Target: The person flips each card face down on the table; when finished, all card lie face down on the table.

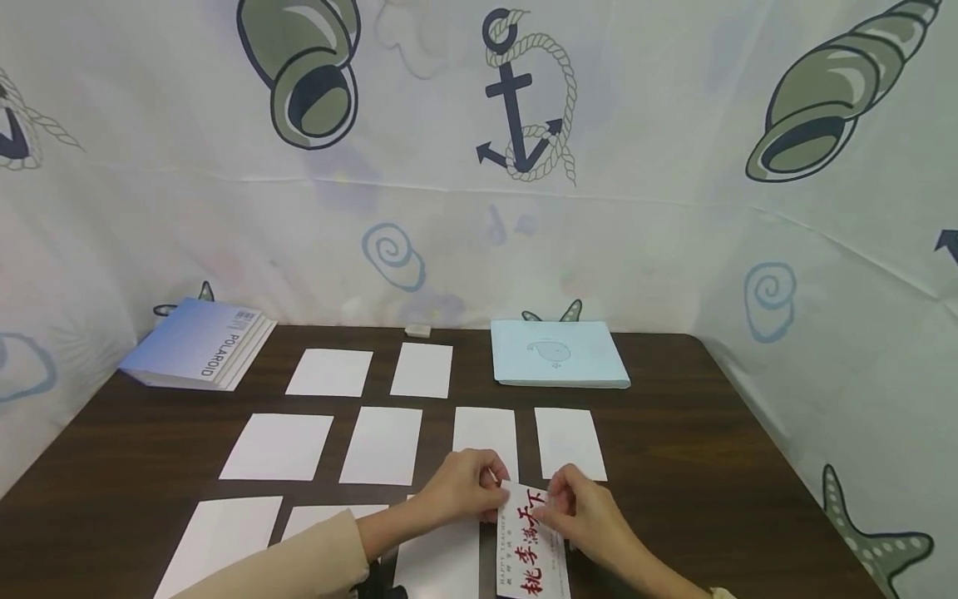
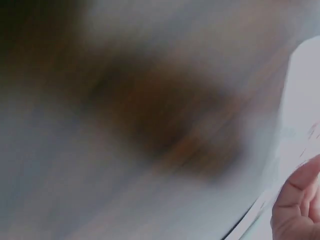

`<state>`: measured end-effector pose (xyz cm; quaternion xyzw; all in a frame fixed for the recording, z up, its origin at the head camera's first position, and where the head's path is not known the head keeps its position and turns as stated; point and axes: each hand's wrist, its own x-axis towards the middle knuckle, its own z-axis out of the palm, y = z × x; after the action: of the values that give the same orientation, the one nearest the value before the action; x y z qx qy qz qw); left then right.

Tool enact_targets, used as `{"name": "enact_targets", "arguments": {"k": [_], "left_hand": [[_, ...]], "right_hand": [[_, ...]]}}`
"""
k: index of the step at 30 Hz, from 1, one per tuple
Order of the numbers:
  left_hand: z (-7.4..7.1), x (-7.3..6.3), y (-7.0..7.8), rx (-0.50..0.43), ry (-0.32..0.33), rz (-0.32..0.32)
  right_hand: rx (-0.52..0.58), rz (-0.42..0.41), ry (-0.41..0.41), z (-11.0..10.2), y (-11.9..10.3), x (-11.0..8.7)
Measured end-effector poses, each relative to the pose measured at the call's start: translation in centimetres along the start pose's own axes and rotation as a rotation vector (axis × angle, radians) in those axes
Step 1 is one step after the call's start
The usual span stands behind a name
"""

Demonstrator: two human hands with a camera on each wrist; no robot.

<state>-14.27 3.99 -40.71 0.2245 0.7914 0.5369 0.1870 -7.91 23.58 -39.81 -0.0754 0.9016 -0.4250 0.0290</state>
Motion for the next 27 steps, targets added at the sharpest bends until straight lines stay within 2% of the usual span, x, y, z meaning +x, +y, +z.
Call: {"name": "enact_targets", "arguments": {"k": [3, 5, 10, 15, 18, 21, 24, 27], "left_hand": [[-0.1, 0.0, 0.6, -0.017, -0.009, -0.017], [-0.2, 0.0, 1.1, -0.053, -0.02, -0.035], [-0.1, -0.4, 2.1, -0.175, -0.056, -0.087], [-0.1, -1.1, 2.1, -0.276, -0.124, -0.124], [0.1, -1.6, 1.8, -0.324, -0.184, -0.158], [0.4, -2.1, 1.5, -0.333, -0.212, -0.188], [0.7, -2.6, 0.9, -0.317, -0.179, -0.189], [1.0, -2.7, 0.3, -0.316, -0.099, -0.166]], "right_hand": [[0.083, 0.011, -0.111, 1.0, -1.3, -0.7], [0.102, 0.037, -0.153, 1.5, -2.0, -0.9], [0.16, 0.08, -0.162, 1.9, -2.7, -1.2], [0.284, 0.093, -0.184, 1.0, -2.9, -1.6], [0.376, 0.108, -0.173, 0.2, -3.1, -1.7], [0.441, 0.135, -0.132, -0.5, -3.1, -1.7], [0.444, 0.164, -0.061, -1.0, -2.9, -1.7], [0.426, 0.206, 0.023, -1.2, -2.7, -1.8]]}}
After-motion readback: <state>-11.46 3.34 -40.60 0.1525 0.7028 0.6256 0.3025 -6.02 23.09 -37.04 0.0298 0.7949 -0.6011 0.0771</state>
